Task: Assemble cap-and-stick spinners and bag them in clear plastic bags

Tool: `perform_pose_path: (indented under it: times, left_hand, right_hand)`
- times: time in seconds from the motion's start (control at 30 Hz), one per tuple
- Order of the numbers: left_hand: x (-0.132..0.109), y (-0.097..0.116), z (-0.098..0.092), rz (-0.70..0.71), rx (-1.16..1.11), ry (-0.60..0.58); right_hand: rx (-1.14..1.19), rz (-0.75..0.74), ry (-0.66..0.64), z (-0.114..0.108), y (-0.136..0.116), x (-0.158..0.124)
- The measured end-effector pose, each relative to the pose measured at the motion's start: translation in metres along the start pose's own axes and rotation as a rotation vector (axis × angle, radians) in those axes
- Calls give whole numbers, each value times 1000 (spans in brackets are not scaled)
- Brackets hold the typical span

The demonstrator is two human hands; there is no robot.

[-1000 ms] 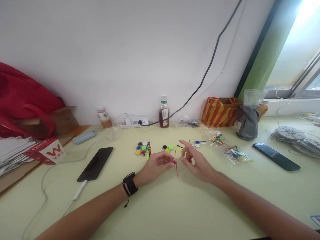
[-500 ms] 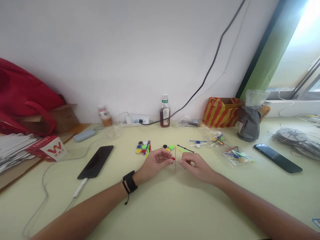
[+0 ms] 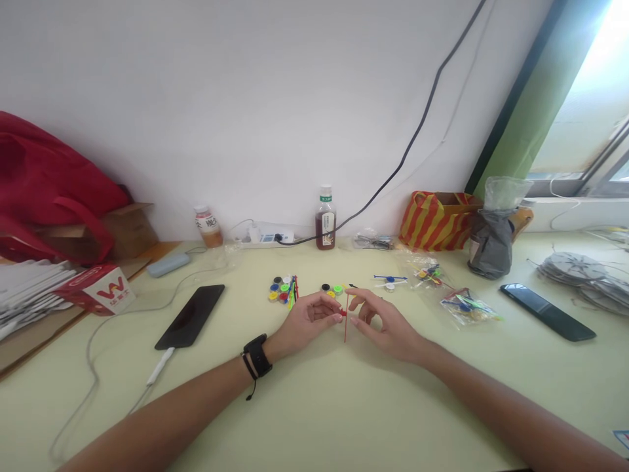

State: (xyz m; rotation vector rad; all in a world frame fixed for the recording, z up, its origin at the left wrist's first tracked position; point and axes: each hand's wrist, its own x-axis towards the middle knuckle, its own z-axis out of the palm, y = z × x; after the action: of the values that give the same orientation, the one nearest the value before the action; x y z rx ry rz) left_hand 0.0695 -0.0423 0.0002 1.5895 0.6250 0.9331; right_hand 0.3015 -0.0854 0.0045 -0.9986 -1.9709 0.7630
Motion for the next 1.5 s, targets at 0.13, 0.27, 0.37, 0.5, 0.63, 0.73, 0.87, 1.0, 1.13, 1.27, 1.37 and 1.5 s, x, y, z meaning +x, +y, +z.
perform_pose_path:
  times: [0.13,0.27,0.37,0.5,0.63,0.73,0.87,1.0,1.13,1.27,1.37,1.5]
  left_hand:
    - [0,-1,0,-10,-21,20]
    - [-1,0,0,-4,-33,12]
    - [-1,-1,0,3,-33,8]
    - [-1,-2,0,-3,-26,22]
    - [0,-2,0,1,-21,16]
    - [0,-2,0,-4,-43,19]
    - [0,-3,0,-2,-51,28]
    - [0,-3,0,3,-51,33]
    - [-1,-2,0,9,-33,13]
    - [-2,-1,0,22,-11,-2]
    - [-3,0,1,32,-2,-11]
    - [-2,-1,0,38,-11,-5]
  right_hand:
    - [-21,-35,89,0,3,-3]
    - [-8,-77,155,0,4,-3]
    - [-20,-47,106,-3,1,-1]
    - [-47,70,-256,-9,-3,3]
    - [-63,77,-126,-7,-3,4]
    - [-22,55,-3,-5,-1,2]
    - [-5,62,7,-5,-2,1]
    - [22,123,-149,-8,-5,3]
    - [0,106,-76,-7,-8,7]
    - [83,80,-48,-5,-10,7]
    - [103,52,-58,-5,-9,5]
    - [79,34,-60,-6,-6,4]
